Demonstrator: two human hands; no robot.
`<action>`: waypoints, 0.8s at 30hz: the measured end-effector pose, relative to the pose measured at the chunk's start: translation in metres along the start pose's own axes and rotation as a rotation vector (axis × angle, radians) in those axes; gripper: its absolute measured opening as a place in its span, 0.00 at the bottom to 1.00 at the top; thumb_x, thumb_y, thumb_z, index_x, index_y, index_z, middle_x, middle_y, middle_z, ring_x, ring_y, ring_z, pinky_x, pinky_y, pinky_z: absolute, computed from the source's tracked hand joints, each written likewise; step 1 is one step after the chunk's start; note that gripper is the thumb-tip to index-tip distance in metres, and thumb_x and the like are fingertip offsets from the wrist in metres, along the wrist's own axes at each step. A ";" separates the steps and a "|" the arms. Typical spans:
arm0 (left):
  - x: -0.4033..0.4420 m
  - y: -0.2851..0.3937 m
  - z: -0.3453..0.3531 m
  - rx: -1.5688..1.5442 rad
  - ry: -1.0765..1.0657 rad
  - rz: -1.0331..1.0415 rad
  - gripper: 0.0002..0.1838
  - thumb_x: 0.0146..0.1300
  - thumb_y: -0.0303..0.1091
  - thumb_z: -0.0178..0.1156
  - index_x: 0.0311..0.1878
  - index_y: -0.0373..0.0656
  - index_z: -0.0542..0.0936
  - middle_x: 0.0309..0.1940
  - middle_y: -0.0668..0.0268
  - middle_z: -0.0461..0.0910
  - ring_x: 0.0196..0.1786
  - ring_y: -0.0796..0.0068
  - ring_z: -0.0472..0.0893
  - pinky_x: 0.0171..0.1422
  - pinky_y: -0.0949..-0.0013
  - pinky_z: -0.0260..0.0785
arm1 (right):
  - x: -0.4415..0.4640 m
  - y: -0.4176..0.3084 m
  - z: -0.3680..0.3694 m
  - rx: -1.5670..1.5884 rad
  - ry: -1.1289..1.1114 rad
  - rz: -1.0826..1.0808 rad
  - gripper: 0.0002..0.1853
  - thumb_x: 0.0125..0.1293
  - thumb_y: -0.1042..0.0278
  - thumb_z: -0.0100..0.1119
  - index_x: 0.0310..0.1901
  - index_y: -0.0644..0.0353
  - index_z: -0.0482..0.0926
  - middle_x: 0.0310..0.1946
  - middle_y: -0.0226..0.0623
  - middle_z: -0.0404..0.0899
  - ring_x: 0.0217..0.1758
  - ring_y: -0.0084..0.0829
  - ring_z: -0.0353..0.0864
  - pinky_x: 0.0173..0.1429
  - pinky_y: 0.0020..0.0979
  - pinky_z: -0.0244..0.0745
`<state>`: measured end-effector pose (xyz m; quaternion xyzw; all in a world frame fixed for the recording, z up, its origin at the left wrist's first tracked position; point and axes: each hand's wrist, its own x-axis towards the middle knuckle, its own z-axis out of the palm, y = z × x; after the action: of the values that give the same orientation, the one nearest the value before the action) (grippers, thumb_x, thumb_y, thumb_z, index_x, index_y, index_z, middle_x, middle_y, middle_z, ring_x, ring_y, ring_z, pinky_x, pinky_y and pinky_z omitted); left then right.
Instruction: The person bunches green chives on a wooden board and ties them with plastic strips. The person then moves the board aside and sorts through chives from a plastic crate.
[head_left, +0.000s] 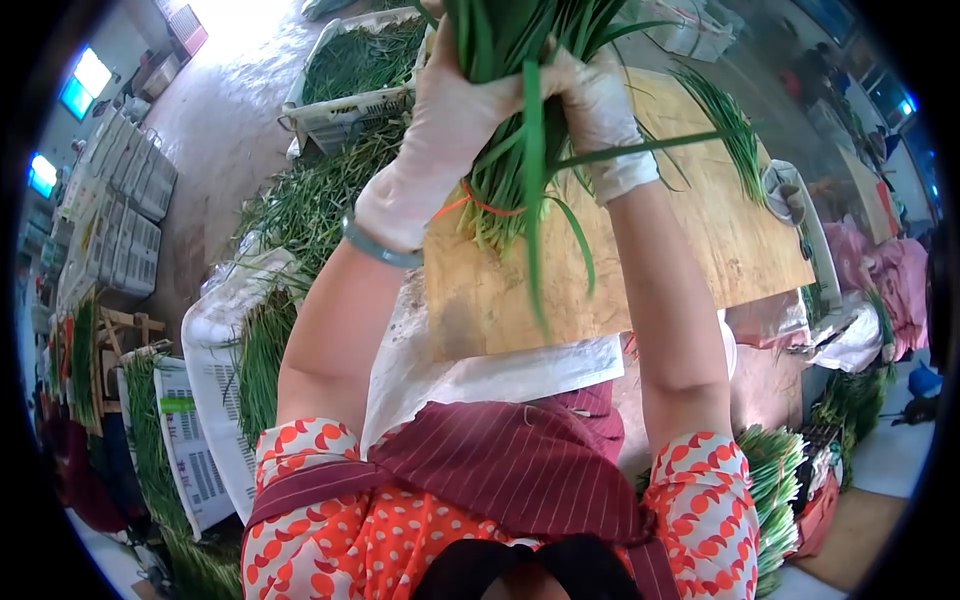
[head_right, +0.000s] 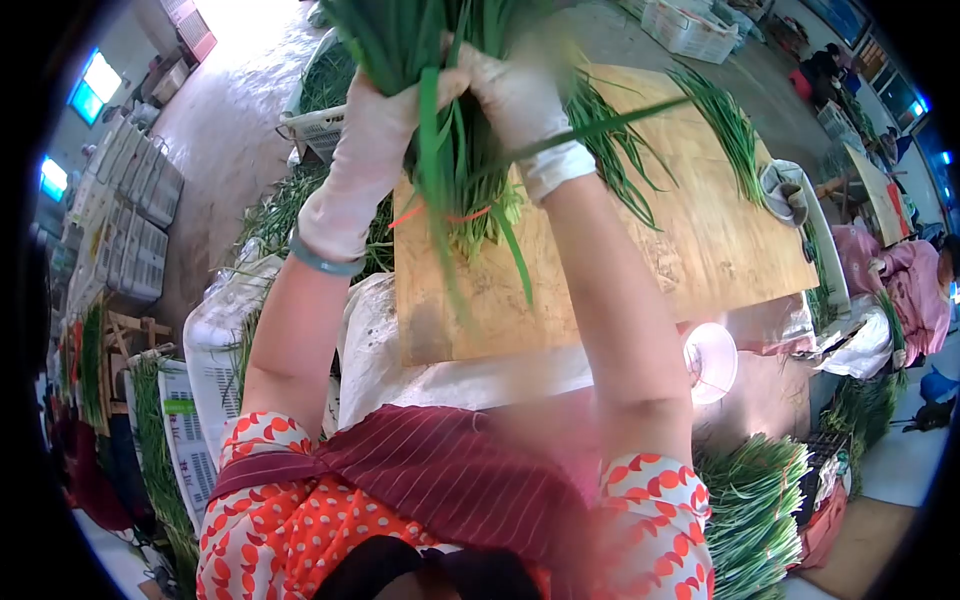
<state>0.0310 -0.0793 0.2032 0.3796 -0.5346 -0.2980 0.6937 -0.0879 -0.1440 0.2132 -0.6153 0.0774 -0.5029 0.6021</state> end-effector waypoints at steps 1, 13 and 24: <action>0.003 0.007 0.012 -0.044 0.078 0.063 0.18 0.52 0.30 0.70 0.45 0.38 0.76 0.34 0.72 0.79 0.33 0.85 0.77 0.40 0.81 0.70 | 0.003 -0.003 0.001 0.080 -0.050 -0.019 0.06 0.57 0.71 0.63 0.33 0.63 0.79 0.31 0.29 0.80 0.33 0.20 0.78 0.39 0.25 0.74; 0.008 0.018 0.034 -0.151 0.265 0.146 0.22 0.55 0.36 0.68 0.49 0.37 0.74 0.41 0.68 0.79 0.41 0.79 0.77 0.45 0.75 0.71 | 0.014 0.007 -0.007 -0.302 0.173 -0.232 0.20 0.57 0.57 0.64 0.44 0.65 0.76 0.36 0.42 0.81 0.40 0.37 0.80 0.47 0.34 0.73; -0.087 0.019 -0.179 -0.169 0.430 -0.105 0.25 0.67 0.51 0.44 0.58 0.42 0.70 0.55 0.57 0.74 0.56 0.56 0.73 0.61 0.50 0.67 | 0.005 0.049 0.088 -1.284 -0.793 0.149 0.18 0.53 0.57 0.65 0.41 0.60 0.80 0.38 0.49 0.81 0.44 0.45 0.81 0.49 0.40 0.75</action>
<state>0.1822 0.0390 0.1495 0.4025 -0.3272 -0.2897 0.8044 0.0024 -0.1020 0.1962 -0.9729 0.1740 -0.0581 0.1404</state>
